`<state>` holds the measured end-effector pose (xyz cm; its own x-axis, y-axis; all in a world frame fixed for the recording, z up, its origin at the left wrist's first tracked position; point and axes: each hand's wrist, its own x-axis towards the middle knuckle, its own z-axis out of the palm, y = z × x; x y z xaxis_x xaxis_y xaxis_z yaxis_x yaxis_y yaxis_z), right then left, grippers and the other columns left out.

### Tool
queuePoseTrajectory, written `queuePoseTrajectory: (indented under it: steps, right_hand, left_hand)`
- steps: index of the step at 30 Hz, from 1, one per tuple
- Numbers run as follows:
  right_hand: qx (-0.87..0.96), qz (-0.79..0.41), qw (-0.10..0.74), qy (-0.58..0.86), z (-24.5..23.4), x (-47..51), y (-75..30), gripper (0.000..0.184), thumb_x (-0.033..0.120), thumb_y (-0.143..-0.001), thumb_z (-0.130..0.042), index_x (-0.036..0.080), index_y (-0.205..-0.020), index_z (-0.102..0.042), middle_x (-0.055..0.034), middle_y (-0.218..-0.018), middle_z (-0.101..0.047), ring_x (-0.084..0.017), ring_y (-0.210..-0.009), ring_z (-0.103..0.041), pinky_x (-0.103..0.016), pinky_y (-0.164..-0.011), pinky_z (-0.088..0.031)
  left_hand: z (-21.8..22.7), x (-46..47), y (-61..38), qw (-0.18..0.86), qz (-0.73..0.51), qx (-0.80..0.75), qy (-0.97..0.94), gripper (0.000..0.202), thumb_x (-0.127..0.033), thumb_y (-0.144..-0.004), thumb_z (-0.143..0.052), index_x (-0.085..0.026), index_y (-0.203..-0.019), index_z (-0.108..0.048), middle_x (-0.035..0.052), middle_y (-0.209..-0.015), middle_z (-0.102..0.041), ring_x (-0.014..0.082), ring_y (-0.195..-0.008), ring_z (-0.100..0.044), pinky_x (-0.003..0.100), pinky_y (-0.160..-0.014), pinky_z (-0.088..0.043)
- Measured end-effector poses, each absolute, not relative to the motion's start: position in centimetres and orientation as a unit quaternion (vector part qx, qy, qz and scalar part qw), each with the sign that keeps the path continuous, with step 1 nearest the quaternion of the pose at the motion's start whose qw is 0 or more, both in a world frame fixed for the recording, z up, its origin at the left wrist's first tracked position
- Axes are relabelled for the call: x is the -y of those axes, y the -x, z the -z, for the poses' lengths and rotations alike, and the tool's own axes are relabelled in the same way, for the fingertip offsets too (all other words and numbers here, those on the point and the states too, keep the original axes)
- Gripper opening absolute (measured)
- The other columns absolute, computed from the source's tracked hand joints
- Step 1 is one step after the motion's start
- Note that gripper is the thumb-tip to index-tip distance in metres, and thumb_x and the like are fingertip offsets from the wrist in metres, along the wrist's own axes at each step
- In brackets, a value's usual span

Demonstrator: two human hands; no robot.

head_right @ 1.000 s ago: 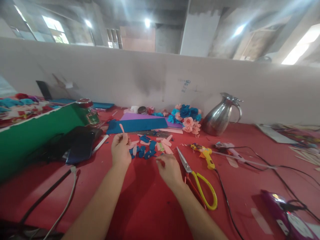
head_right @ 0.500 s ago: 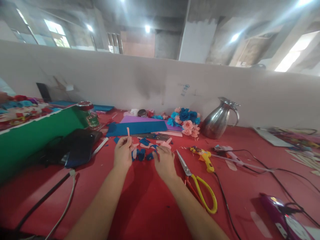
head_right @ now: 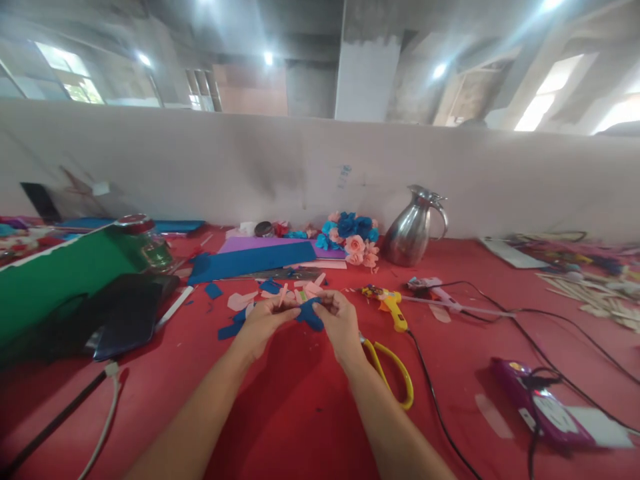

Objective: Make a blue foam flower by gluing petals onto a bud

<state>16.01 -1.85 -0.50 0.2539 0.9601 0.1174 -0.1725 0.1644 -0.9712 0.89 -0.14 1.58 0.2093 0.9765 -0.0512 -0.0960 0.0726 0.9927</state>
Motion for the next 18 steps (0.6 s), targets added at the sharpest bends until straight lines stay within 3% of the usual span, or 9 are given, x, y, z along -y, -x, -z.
queuePoseTrajectory:
  steps: [6, 11, 14, 18]
  right_hand:
    - [0.394, -0.475, 0.644, 0.452, -0.7, 2.6, -15.7, 0.039, 0.04, -0.066, -0.071, 0.019, -0.098, -0.061, -0.0019, -0.079, -0.068, -0.017, -0.076, -0.063, -0.028, -0.069, -0.049]
    - [0.447, -0.496, 0.588, 0.456, -0.2, 2.4, -15.8, 0.023, 0.037, -0.067, -0.067, 0.017, -0.078, -0.064, -0.0013, -0.071, -0.067, -0.015, -0.065, -0.06, -0.026, -0.062, -0.046]
    - [0.499, -0.483, 0.555, 0.458, 0.2, 2.4, -15.8, 0.019, 0.032, -0.067, -0.064, 0.019, -0.081, -0.059, 0.0018, -0.068, -0.066, -0.015, -0.062, -0.06, -0.026, -0.059, -0.045]
    - [0.598, -0.397, 0.492, 0.492, 0.3, 2.7, -15.4, 0.022, 0.024, -0.07, -0.06, 0.022, -0.091, -0.051, 0.0069, -0.059, -0.058, -0.014, -0.054, -0.056, -0.024, -0.053, -0.039]
  left_hand:
    - [-1.0, -0.1, -1.1, 0.557, -0.486, -0.449, -0.502, 0.015, -0.025, -0.059, -0.077, -0.015, -0.068, -0.071, 0.0035, -0.068, -0.068, 0.0159, -0.066, -0.059, 0.028, -0.069, -0.044]
    - [-1.4, 0.1, -1.3, 0.571, -0.479, -0.455, -0.488, 0.023, -0.028, -0.059, -0.079, -0.017, -0.079, -0.074, 0.0047, -0.079, -0.069, 0.0148, -0.071, -0.06, 0.026, -0.068, -0.044]
    - [-1.8, 0.2, -1.3, 0.581, -0.464, -0.457, -0.489, 0.037, -0.029, -0.055, -0.081, -0.018, -0.09, -0.074, 0.0063, -0.087, -0.07, 0.0153, -0.072, -0.06, 0.026, -0.066, -0.044]
    - [-1.8, 0.2, -1.2, 0.595, -0.411, -0.45, -0.524, 0.025, -0.029, -0.055, -0.08, -0.016, -0.075, -0.074, 0.0061, -0.073, -0.07, 0.0159, -0.066, -0.058, 0.026, -0.063, -0.042]
